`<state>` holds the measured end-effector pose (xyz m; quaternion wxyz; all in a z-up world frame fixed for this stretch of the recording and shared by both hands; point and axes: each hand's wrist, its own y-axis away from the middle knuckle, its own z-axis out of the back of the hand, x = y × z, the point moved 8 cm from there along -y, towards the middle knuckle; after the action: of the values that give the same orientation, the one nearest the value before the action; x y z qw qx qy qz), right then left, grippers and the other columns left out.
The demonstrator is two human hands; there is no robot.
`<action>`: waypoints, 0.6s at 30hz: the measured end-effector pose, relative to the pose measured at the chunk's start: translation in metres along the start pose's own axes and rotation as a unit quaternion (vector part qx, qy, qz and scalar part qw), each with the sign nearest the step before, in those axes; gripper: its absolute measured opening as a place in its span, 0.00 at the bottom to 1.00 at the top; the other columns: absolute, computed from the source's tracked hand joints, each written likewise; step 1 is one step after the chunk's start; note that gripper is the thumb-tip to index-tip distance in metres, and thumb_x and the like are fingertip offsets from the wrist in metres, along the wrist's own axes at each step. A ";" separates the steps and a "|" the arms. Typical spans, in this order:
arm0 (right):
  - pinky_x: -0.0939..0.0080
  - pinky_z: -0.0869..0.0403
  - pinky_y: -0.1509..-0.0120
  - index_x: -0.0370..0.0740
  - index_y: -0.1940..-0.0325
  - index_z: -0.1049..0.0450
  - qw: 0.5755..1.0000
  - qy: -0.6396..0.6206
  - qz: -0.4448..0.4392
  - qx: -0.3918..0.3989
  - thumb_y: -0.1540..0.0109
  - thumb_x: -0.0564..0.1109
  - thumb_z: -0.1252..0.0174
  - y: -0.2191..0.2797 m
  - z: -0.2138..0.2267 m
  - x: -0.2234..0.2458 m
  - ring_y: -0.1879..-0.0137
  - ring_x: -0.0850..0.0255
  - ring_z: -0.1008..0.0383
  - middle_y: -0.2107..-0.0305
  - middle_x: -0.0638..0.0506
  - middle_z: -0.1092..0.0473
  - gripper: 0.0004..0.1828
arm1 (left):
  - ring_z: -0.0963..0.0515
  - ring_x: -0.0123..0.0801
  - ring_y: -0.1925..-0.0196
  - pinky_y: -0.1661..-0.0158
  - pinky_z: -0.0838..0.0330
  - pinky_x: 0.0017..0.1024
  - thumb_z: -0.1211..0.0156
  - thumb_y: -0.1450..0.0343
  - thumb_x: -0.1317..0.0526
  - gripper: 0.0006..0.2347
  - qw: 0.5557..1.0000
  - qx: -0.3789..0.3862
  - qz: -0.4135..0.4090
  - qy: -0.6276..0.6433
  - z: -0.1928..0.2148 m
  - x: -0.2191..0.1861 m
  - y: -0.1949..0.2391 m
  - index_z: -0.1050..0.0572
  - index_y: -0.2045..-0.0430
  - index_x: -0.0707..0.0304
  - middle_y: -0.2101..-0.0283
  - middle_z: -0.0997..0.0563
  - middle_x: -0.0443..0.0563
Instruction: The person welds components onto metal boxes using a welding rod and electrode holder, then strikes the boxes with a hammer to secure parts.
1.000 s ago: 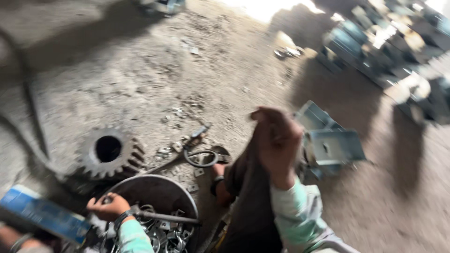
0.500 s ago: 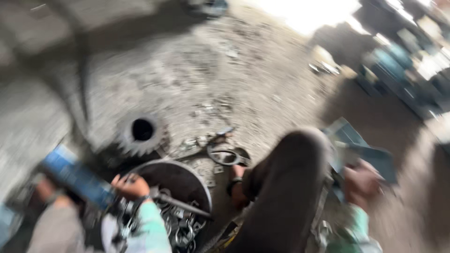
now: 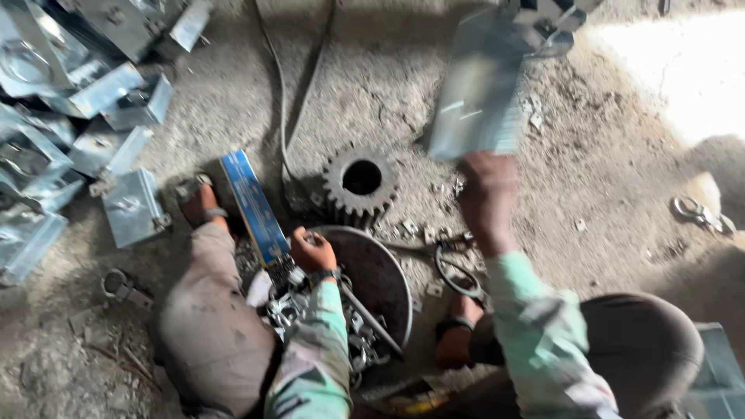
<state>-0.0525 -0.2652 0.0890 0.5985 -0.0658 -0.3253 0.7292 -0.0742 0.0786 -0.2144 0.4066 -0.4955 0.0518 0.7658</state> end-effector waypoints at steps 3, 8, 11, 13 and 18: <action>0.56 0.32 0.49 0.38 0.53 0.22 0.970 0.158 0.187 0.013 0.40 0.35 0.49 0.013 -0.079 0.074 0.58 0.56 0.28 0.61 0.47 0.26 0.14 | 0.20 0.51 0.61 0.58 0.27 0.44 0.38 0.35 0.70 0.12 0.999 -0.021 0.025 0.024 0.002 0.008 0.000 0.27 0.59 0.66 0.63 0.20 0.59; 0.52 0.32 0.49 0.37 0.58 0.22 0.979 -0.019 0.115 0.168 0.43 0.32 0.49 0.050 -0.169 0.086 0.57 0.54 0.27 0.64 0.48 0.26 0.13 | 0.20 0.53 0.60 0.56 0.26 0.46 0.39 0.34 0.70 0.09 0.998 -0.061 -0.011 0.015 0.002 0.005 -0.003 0.24 0.61 0.68 0.61 0.19 0.60; 0.52 0.33 0.49 0.35 0.58 0.23 0.979 -0.040 0.132 0.152 0.42 0.35 0.48 0.056 -0.175 0.088 0.56 0.52 0.27 0.64 0.46 0.26 0.11 | 0.20 0.53 0.61 0.57 0.27 0.46 0.40 0.34 0.70 0.09 0.999 -0.042 0.009 0.009 0.001 0.003 -0.002 0.23 0.61 0.70 0.62 0.19 0.61; 0.52 0.33 0.49 0.34 0.58 0.24 0.979 -0.055 0.155 0.120 0.42 0.36 0.48 0.058 -0.170 0.092 0.55 0.51 0.28 0.64 0.46 0.27 0.11 | 0.20 0.53 0.60 0.57 0.27 0.46 0.39 0.34 0.70 0.09 0.999 -0.031 0.010 0.008 0.002 0.000 0.000 0.23 0.60 0.69 0.61 0.19 0.61; 0.51 0.33 0.50 0.35 0.59 0.24 0.975 -0.033 0.111 0.190 0.40 0.38 0.48 0.062 -0.188 0.086 0.55 0.51 0.28 0.65 0.45 0.27 0.09 | 0.20 0.51 0.58 0.56 0.26 0.45 0.40 0.33 0.70 0.09 1.000 -0.018 0.014 -0.002 0.007 -0.001 0.000 0.24 0.60 0.67 0.60 0.19 0.59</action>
<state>-0.0367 -0.1171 -0.0670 0.5043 0.0374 -0.1906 0.8414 -0.0791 0.0814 -0.2096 0.3872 -0.5007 0.0441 0.7729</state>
